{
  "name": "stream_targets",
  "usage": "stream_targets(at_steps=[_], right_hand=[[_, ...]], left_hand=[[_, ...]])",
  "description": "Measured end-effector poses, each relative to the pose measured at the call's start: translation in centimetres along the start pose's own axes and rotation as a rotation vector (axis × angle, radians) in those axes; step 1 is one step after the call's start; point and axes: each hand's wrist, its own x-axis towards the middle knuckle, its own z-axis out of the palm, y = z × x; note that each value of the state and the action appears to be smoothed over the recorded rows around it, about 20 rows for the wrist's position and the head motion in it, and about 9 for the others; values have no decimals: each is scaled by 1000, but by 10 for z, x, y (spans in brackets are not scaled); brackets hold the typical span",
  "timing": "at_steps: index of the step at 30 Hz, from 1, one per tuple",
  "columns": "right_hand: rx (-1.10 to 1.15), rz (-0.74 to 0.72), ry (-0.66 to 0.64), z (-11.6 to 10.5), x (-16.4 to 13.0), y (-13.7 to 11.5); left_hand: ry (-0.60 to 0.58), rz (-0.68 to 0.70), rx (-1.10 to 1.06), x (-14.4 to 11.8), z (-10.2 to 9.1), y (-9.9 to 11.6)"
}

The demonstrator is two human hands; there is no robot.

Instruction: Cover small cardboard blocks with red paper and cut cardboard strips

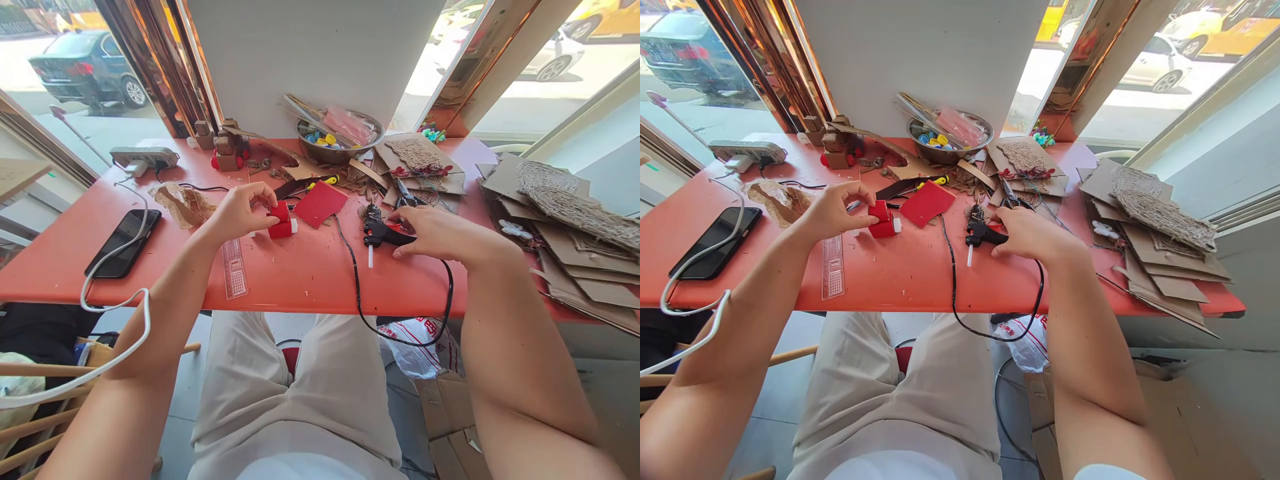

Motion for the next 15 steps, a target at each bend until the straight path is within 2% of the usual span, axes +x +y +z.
stream_targets(at_steps=[2,5,10,12,15], right_hand=[[-44,22,-11,-2,1,-11],[5,-10,81,-5,14,-48],[258,-265,69,3,62,-118],[344,-323,86,10,79,-132],[443,-366,65,19,95,-139]], left_hand=[[-5,2,-2,0,-2,-1],[-17,2,6,-1,-5,-1],[-61,22,-95,0,-4,-1],[-64,21,-145,0,-4,-3],[-49,23,-185,0,-8,-7]])
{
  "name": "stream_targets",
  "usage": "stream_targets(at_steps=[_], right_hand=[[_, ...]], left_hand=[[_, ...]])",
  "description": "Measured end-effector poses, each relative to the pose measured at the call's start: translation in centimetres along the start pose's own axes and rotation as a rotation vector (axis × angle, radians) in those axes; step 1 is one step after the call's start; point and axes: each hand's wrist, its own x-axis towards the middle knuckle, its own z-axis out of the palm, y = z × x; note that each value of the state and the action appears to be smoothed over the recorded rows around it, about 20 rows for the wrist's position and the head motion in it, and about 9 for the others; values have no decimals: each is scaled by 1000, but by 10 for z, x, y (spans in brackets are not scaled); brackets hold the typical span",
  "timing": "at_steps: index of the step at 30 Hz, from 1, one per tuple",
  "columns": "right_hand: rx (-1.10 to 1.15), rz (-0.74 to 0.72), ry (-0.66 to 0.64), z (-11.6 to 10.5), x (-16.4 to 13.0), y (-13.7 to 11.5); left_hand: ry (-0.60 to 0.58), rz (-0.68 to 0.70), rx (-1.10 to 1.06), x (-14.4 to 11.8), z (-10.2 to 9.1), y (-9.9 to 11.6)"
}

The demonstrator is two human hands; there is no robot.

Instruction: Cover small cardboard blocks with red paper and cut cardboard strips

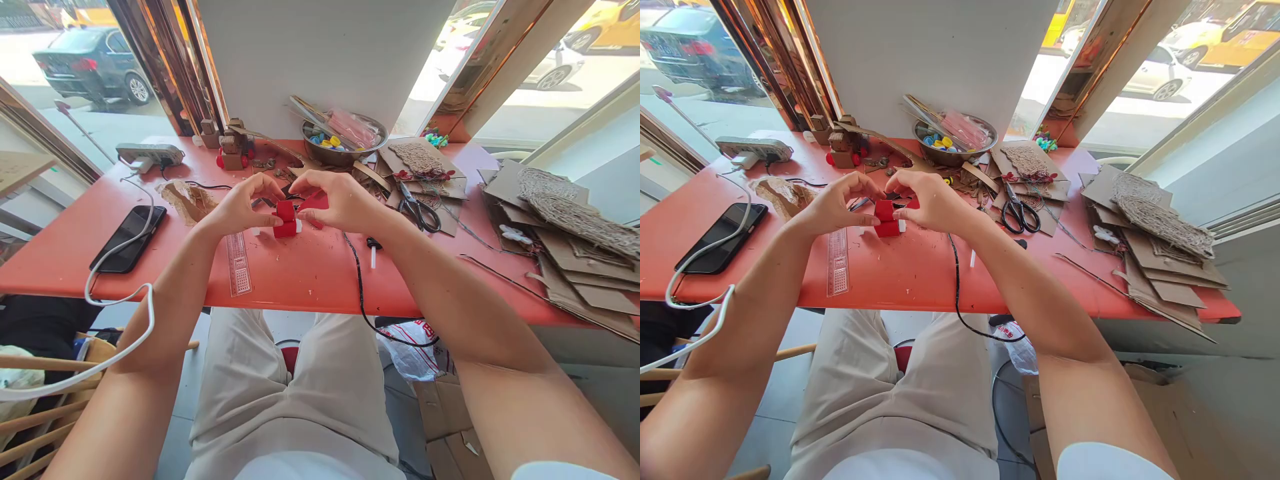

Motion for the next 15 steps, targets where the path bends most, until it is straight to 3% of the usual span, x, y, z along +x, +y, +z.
stream_targets(at_steps=[4,8,15], right_hand=[[41,9,-49,8,7,1],[33,30,-53,16,8,-2],[1,43,-22,22,8,-1]], left_hand=[[-79,-58,118,0,-6,-5],[-178,-137,300,2,-1,-7],[-175,-85,343,5,9,-6]])
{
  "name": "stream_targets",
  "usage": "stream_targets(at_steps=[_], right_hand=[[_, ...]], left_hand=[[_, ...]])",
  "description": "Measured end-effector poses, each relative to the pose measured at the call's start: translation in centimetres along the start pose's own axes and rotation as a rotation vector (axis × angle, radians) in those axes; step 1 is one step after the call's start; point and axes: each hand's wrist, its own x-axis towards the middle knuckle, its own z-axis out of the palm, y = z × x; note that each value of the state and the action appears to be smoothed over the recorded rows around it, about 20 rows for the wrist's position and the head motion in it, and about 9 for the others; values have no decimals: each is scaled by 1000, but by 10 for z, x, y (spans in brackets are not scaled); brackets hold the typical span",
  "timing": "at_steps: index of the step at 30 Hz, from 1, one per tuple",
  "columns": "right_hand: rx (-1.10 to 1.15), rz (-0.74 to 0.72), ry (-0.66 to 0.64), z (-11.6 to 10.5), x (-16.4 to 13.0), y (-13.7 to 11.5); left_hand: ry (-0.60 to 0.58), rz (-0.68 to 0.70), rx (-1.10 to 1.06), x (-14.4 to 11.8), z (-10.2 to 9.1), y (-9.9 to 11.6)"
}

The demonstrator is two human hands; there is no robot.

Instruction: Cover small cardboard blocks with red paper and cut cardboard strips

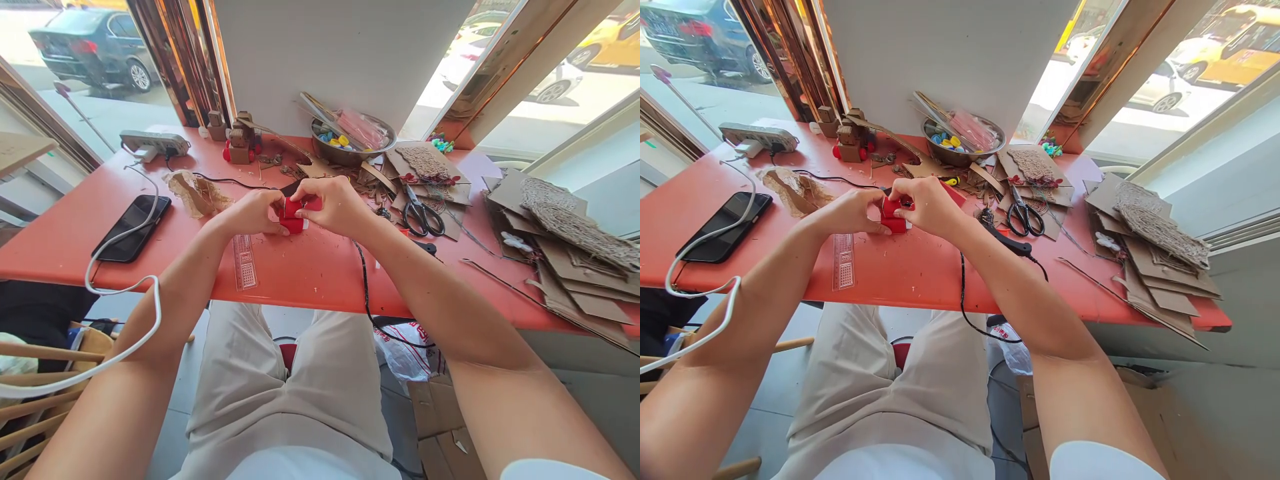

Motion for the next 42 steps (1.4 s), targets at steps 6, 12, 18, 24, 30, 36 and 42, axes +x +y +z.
stream_targets(at_steps=[6,12,18,24,30,36,42], right_hand=[[-11,0,6,1,0,2],[6,3,4,2,0,2],[-1,12,-1,3,0,2],[-18,7,20,8,0,3],[29,9,-24,-6,1,0],[123,187,297,-69,-25,24],[-88,630,474,-103,-71,24]], left_hand=[[18,39,-8,0,-1,-3],[32,48,-9,2,1,-5],[40,38,-6,0,1,-4],[51,20,-5,0,0,-4],[17,56,-44,-1,-3,1],[13,64,-51,-2,-6,2],[139,24,-49,-3,-14,-9]])
